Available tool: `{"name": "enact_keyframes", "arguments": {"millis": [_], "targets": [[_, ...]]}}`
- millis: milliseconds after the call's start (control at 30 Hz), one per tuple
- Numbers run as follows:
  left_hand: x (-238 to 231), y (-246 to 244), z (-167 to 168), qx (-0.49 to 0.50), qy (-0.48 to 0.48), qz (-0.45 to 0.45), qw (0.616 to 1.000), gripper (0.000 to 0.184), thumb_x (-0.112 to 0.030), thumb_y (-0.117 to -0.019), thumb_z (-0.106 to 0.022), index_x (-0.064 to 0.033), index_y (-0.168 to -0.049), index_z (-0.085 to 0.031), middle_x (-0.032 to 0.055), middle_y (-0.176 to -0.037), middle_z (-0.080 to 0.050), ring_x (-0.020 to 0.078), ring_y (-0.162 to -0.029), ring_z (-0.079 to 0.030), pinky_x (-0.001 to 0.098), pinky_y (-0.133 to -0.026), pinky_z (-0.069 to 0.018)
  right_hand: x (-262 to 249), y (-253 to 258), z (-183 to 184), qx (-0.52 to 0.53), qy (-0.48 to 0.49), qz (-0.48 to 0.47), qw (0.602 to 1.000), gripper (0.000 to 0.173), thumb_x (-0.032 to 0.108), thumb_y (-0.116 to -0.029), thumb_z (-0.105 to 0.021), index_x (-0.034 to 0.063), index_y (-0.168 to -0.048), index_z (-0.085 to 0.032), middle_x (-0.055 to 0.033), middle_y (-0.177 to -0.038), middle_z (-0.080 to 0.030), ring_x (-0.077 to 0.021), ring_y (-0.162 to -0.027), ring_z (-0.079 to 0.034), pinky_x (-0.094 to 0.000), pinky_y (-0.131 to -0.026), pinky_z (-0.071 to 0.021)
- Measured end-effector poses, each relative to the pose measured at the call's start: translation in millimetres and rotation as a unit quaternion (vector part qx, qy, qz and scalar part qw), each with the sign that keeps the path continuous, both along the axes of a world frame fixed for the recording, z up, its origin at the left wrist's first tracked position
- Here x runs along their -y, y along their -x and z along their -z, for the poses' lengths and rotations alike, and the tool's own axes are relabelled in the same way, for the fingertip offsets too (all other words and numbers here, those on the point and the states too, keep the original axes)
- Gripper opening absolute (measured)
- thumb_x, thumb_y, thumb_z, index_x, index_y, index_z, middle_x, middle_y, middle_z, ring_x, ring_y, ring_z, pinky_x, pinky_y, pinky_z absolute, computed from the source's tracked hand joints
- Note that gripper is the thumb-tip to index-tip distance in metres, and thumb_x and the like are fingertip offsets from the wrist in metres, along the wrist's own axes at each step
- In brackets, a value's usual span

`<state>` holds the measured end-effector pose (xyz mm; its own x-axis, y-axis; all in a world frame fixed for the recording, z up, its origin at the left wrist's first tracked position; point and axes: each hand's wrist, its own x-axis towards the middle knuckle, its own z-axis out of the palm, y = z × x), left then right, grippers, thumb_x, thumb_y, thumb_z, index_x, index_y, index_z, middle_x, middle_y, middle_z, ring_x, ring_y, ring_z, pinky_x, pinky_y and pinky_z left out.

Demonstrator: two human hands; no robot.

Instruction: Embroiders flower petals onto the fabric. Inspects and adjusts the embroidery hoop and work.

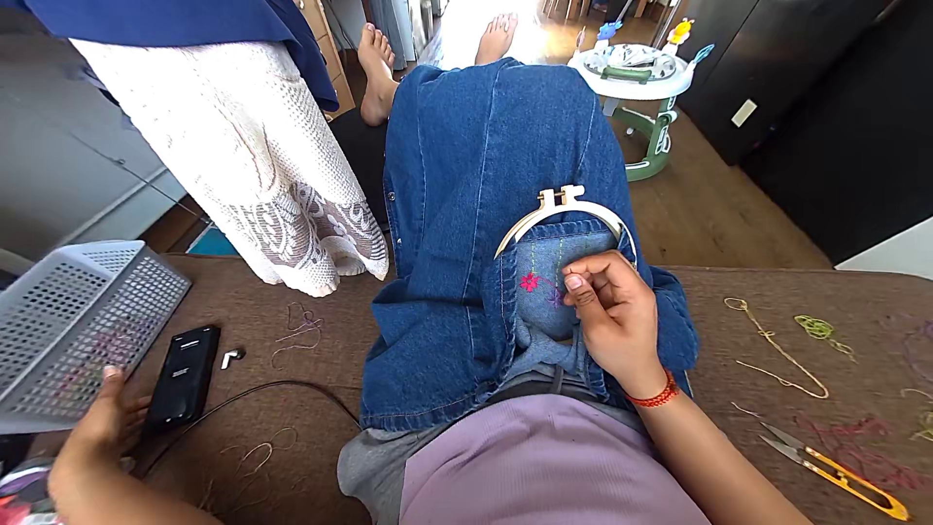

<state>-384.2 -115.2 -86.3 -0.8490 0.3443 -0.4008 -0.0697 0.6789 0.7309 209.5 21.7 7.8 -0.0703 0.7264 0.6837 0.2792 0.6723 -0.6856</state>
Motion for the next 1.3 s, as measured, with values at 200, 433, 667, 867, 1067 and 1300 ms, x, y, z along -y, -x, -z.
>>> {"name": "enact_keyframes", "arguments": {"millis": [200, 433, 667, 867, 1067, 1300], "targets": [[-0.5, 3.1, 0.0, 0.012, -0.005, -0.013, 1.0, 0.094, -0.074, -0.1007, -0.014, 0.0049, -0.136, -0.052, 0.0287, -0.132, -0.057, 0.0336, -0.112, -0.058, 0.0531, -0.097, -0.0425, -0.3, 0.3, 0.5, -0.001, 0.001, -0.001, 1.0, 0.009, 0.007, -0.0978, -0.057, 0.0042, -0.103, -0.064, -0.0011, -0.095, -0.06, -0.0011, -0.069, -0.059, -0.0134, -0.059, -0.0533], [-1.0, -1.5, -3.7, 0.012, 0.01, -0.009, 1.0, 0.09, -0.07, -0.103, -0.016, 0.0057, -0.136, -0.051, 0.0282, -0.13, -0.057, 0.0307, -0.108, -0.058, 0.0498, -0.096, -0.0424, -1.0, 0.0, 0.9, 0.002, 0.003, 0.001, 1.0, 0.009, 0.007, -0.098, -0.057, 0.0042, -0.103, -0.063, -0.001, -0.094, -0.06, -0.0013, -0.069, -0.06, -0.0138, -0.059, -0.0534], [1.0, 12.8, 6.7, -0.002, 0.048, 0.066, 0.997, 0.066, -0.058, -0.1055, -0.039, 0.0013, -0.13, -0.056, 0.0184, -0.118, -0.062, 0.0229, -0.098, -0.059, 0.0468, -0.088, -0.0457, -1.0, -0.1, 1.0, 0.001, 0.003, 0.0, 1.0, 0.009, 0.007, -0.0974, -0.057, 0.004, -0.103, -0.064, -0.0007, -0.095, -0.06, -0.0012, -0.071, -0.06, -0.014, -0.062, -0.0545], [16.7, 22.8, 10.7, -0.015, 0.027, 0.11, 0.993, 0.046, -0.037, -0.1059, -0.053, 0.002, -0.13, -0.054, 0.014, -0.108, -0.062, 0.0151, -0.087, -0.057, 0.0376, -0.081, -0.0478, 0.1, 0.5, 0.4, 0.002, 0.003, 0.0, 1.0, 0.009, 0.007, -0.0978, -0.057, 0.0045, -0.103, -0.063, -0.0005, -0.094, -0.059, -0.0007, -0.07, -0.059, -0.0129, -0.059, -0.0531], [30.0, -0.1, -7.0, -0.025, -0.014, 0.146, 0.989, 0.035, -0.016, -0.1071, -0.051, 0.0062, -0.134, -0.052, 0.0202, -0.121, -0.06, 0.0145, -0.096, -0.058, 0.035, -0.09, -0.0479, -0.7, 0.0, 1.6, 0.007, 0.002, 0.001, 1.0, 0.009, 0.007, -0.0978, -0.056, 0.0042, -0.103, -0.064, -0.0007, -0.094, -0.059, -0.0012, -0.07, -0.059, -0.0134, -0.06, -0.0532], [24.4, 16.3, 9.6, -0.015, -0.021, 0.111, 0.993, 0.042, -0.026, -0.1061, -0.054, 0.0053, -0.135, -0.053, 0.0226, -0.125, -0.061, 0.0215, -0.105, -0.06, 0.0411, -0.094, -0.0482, -1.3, 0.1, 1.7, 0.005, 0.001, 0.002, 1.0, 0.009, 0.008, -0.0977, -0.057, 0.0043, -0.102, -0.064, -0.0005, -0.093, -0.059, -0.0013, -0.07, -0.06, -0.0138, -0.061, -0.0539]]}}
